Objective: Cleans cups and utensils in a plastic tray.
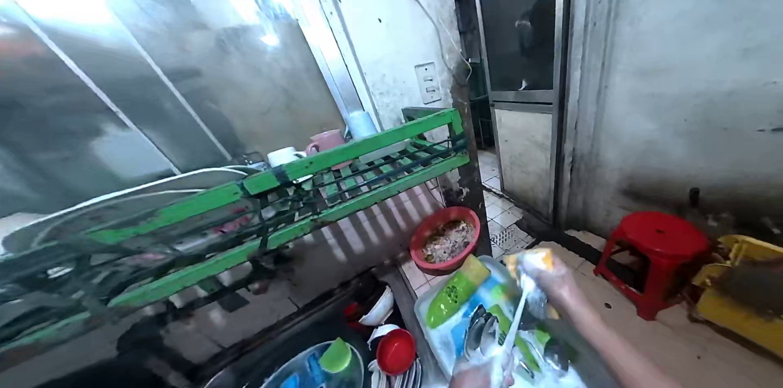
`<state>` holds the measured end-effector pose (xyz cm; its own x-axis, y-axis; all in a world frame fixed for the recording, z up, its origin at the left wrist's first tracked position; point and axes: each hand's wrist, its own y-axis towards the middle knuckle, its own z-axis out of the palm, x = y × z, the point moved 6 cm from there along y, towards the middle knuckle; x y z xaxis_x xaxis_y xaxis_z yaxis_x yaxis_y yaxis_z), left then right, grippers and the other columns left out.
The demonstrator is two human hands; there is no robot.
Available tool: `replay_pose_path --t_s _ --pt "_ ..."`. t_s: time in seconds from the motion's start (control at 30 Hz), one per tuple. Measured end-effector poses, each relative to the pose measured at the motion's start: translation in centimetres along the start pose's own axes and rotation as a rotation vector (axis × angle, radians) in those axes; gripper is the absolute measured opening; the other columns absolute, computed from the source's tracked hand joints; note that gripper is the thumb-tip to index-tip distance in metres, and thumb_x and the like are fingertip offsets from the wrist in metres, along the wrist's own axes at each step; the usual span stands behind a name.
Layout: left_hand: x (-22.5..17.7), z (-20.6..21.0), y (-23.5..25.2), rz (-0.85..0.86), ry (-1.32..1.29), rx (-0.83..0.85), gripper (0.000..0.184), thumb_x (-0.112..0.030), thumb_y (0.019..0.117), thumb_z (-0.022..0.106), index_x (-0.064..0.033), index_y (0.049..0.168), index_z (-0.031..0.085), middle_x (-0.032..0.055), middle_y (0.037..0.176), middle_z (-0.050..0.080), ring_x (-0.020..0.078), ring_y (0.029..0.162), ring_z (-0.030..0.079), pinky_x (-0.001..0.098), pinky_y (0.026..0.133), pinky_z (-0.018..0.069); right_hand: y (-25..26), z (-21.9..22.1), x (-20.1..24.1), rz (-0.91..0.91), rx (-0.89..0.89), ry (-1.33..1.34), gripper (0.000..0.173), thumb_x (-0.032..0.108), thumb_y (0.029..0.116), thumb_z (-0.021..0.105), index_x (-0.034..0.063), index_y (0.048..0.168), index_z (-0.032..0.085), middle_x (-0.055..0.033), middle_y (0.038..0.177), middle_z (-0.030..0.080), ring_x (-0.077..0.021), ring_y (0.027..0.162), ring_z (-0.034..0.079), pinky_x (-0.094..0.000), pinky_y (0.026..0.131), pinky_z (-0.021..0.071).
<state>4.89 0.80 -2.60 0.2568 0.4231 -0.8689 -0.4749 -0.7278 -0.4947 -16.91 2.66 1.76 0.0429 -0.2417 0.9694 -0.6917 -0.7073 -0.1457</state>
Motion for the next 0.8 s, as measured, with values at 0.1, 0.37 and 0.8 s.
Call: replay_pose_path --t_s 0.1,0.37,0.8 --pt "-0.2 0.2 0.7 0.019 0.025 -0.059 0.023 -0.016 0.1076 0.051 0.0005 0.097 0.063 0.0013 0.067 0.058 0.0070 0.052 0.052 0.0221 0.050 0.0460 -0.7 1.0 -1.3 0.072 0.020 0.198 0.042 0.026 0.1013 0.065 -0.0001 0.133 0.055 -0.0148 0.101 0.069 -0.0199 0.086 0.069 -0.0376 0.078 0.0590" --pt "-1.6 -0.6 2.2 0.214 -0.106 0.063 0.034 -0.029 0.1096 0.045 -0.0059 0.113 0.071 0.0025 0.095 0.073 0.0089 0.073 0.066 0.0259 0.064 0.0552 -2.6 2.2 -1.4 0.079 0.336 -0.209 0.047 0.030 0.0994 0.066 0.0033 0.136 0.055 -0.0148 0.112 0.068 -0.0206 0.100 0.068 -0.0409 0.090 0.0563" --pt "-0.7 -2.2 5.6 -0.025 -0.589 0.090 0.031 -0.032 0.1121 0.040 -0.0062 0.117 0.057 0.0040 0.074 0.054 0.0143 0.051 0.053 0.0290 0.047 0.0509 -4.4 3.0 -5.3 0.088 0.664 -0.682 0.066 0.018 0.0876 0.079 0.0034 0.145 0.049 -0.0233 0.127 0.064 -0.0343 0.115 0.064 -0.0541 0.101 0.0508"
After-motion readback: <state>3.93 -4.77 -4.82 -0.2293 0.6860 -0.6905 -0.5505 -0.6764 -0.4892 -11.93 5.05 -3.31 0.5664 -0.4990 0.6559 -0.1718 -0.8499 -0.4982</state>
